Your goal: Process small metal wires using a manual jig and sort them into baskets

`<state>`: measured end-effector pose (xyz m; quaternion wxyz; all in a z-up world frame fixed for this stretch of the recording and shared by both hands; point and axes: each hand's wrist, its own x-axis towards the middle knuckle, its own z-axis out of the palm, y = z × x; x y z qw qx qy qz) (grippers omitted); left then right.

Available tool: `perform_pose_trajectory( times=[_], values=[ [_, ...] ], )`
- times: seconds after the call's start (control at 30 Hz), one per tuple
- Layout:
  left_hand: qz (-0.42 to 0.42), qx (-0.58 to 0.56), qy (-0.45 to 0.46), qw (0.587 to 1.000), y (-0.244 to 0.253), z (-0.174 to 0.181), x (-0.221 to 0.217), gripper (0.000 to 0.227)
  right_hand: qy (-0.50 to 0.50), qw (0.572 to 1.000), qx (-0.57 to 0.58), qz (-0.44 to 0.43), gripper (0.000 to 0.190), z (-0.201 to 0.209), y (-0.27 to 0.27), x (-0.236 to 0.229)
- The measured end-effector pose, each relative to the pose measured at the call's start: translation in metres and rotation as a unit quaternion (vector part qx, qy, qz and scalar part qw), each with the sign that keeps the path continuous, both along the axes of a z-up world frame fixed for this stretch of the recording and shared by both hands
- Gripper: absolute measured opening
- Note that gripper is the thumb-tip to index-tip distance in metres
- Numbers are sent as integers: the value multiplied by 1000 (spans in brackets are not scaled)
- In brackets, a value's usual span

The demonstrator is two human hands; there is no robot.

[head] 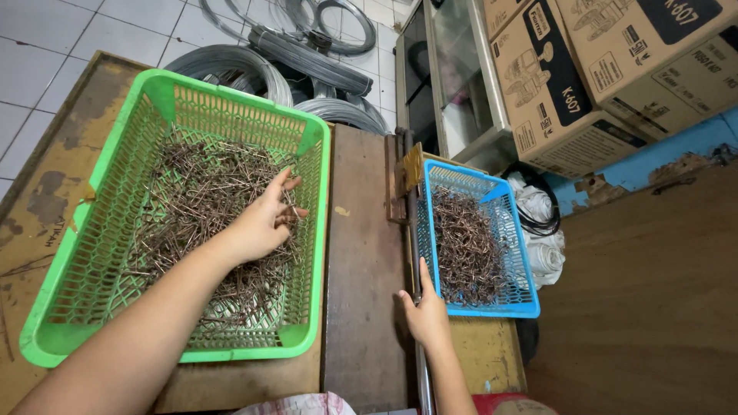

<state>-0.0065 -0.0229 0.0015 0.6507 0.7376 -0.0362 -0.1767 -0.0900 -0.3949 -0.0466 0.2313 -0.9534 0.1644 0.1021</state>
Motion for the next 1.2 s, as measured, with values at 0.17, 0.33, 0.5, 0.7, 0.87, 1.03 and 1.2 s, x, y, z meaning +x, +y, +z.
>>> perform_pose_trajectory(
  times=[0.17, 0.33, 0.5, 0.7, 0.87, 1.03, 1.2],
  values=[
    [62, 136, -6, 989, 2, -13, 9, 58, 2, 1000, 6, -6, 91, -1, 0, 0],
    [20, 262, -8, 965, 6, 0, 5, 43, 2, 1000, 0, 1, 91, -2, -1, 1],
    [-5, 318, 0, 948, 4, -3, 5, 52, 24, 1000, 0, -16, 90, 12, 8, -2],
    [77, 273, -70, 956, 7, -15, 10, 53, 10, 1000, 2, 0, 91, 3, 1, -1],
    [80, 302, -71, 947, 14, 14, -1, 52, 6, 1000, -1, -2, 91, 0, 0, 0],
    [142, 254, -69, 954, 27, 14, 2, 62, 9, 1000, -7, -3, 92, -4, -2, 0],
    [116, -73, 73, 988, 22, 17, 4, 41, 10, 1000, -14, -10, 92, -5, -2, 1]
  ],
)
